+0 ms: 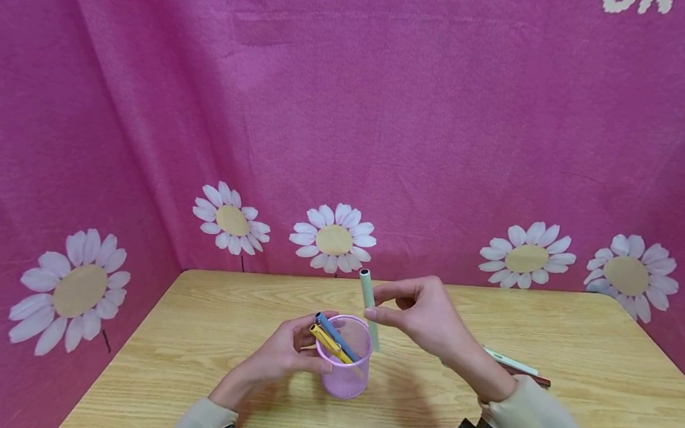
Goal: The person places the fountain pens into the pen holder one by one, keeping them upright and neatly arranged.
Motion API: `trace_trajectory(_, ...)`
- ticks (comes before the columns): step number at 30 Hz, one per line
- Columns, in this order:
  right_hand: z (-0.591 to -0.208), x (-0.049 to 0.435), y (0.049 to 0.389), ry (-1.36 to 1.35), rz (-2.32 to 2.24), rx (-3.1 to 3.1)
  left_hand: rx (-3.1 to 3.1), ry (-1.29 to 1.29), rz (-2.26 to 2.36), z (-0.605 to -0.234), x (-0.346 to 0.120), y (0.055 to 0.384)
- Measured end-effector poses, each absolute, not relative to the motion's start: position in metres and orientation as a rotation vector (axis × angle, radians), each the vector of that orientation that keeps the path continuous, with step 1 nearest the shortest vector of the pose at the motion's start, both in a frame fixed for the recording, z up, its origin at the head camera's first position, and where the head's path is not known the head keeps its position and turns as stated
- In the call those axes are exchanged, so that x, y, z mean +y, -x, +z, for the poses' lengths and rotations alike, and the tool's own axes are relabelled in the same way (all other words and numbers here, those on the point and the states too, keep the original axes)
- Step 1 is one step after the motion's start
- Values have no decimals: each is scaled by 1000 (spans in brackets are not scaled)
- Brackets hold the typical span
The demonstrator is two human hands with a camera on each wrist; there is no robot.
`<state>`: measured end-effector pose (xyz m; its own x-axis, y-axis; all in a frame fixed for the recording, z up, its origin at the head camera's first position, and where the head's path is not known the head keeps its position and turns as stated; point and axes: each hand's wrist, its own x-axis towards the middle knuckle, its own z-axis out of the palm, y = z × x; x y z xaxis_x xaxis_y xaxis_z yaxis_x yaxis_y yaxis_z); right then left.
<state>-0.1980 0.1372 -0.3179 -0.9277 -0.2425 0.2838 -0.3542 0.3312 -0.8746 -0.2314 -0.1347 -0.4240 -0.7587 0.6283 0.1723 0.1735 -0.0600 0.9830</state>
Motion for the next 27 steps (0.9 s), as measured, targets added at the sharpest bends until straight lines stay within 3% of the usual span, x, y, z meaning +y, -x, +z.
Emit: trace_trajectory(27, -350, 111, 203, -495, 1874, -2323, 1887, -855, 1861, -423, -135, 231)
